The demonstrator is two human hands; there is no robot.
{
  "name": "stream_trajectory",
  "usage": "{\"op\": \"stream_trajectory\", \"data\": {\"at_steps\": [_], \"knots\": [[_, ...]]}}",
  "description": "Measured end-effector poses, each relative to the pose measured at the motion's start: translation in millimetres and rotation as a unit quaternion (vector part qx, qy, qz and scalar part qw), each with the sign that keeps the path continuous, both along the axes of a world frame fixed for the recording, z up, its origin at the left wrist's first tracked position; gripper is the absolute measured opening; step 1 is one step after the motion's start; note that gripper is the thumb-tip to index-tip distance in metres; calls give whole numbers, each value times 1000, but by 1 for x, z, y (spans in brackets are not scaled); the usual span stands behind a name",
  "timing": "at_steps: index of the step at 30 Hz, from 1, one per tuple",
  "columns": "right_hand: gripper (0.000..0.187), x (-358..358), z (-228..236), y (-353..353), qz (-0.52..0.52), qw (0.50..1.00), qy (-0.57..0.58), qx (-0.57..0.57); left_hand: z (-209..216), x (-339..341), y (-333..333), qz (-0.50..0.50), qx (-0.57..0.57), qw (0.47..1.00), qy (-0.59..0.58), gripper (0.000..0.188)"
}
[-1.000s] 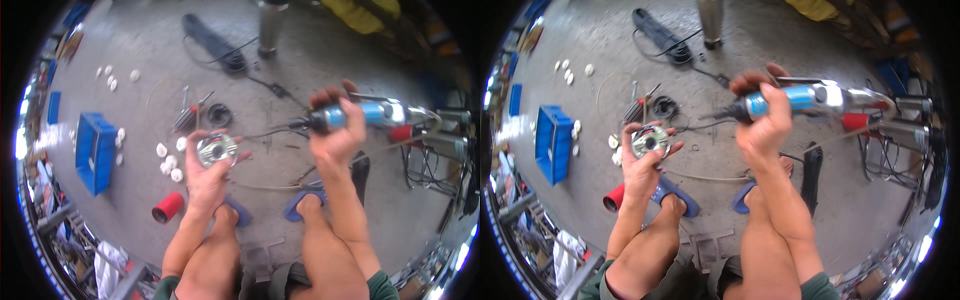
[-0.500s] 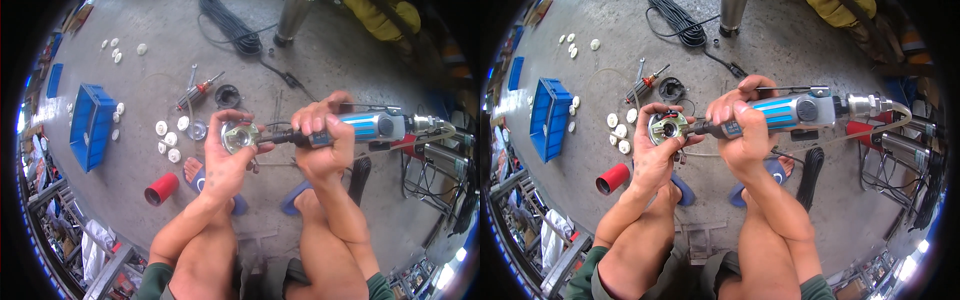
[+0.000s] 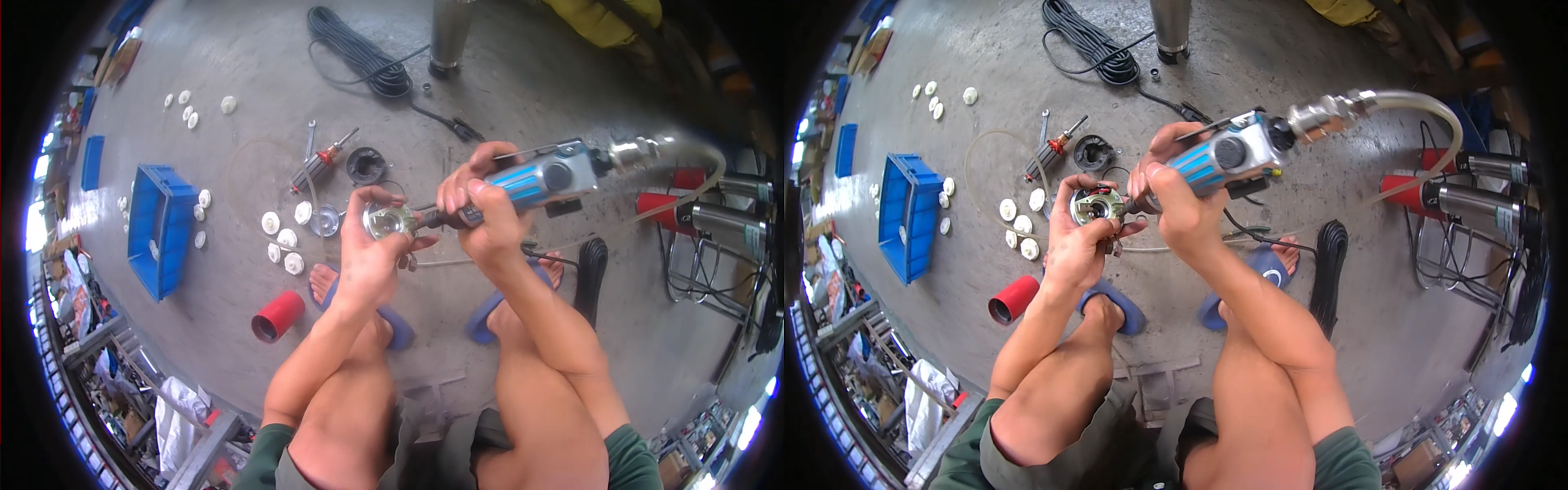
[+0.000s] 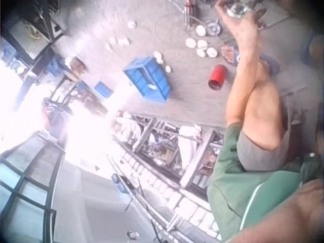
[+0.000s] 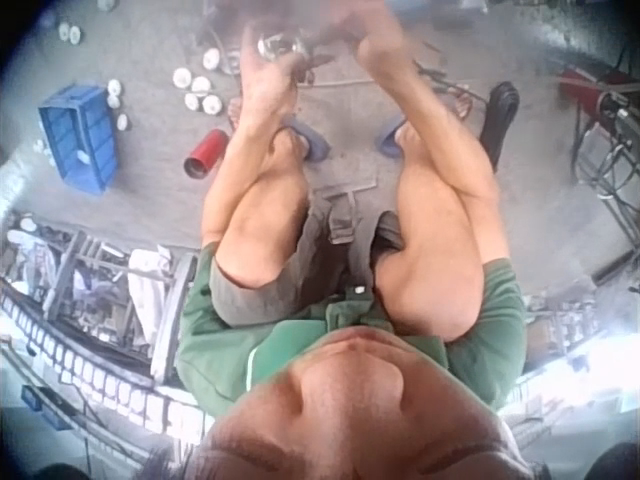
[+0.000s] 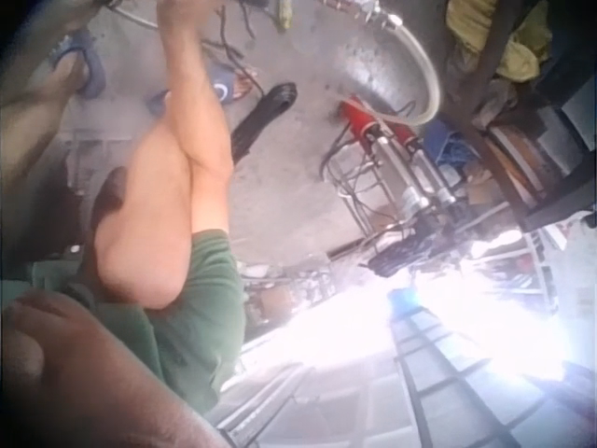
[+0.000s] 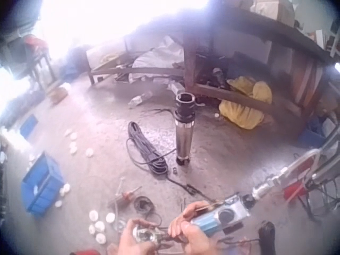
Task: The person assembles various components of a water pump, including an electric motor rotor and housing, using a screwdriver, pliers, and an air grinder.
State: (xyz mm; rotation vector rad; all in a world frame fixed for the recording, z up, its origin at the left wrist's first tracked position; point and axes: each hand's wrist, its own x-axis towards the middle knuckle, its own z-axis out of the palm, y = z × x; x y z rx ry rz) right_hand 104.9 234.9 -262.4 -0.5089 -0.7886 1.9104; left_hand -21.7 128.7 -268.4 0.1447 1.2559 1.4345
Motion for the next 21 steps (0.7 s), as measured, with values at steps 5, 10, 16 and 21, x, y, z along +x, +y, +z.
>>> {"op": "stream_trajectory", "data": {"at_steps": [5, 10, 16, 21], "knots": [[27, 0, 0, -1, -21, 999, -14, -37, -4, 3, 0, 9, -4, 1000, -20, 62], [23, 1, 1, 3, -24, 999, -16, -42, -1, 7, 3, 19, -7, 1000, -18, 62], [17, -1, 0, 2, -34, 998, -10, -56, -5, 6, 1, 23, 1, 999, -31, 62], [16, 0, 3, 5, -19, 998, -32, -48, 0, 3, 2, 6, -9, 999, -33, 61]]}}
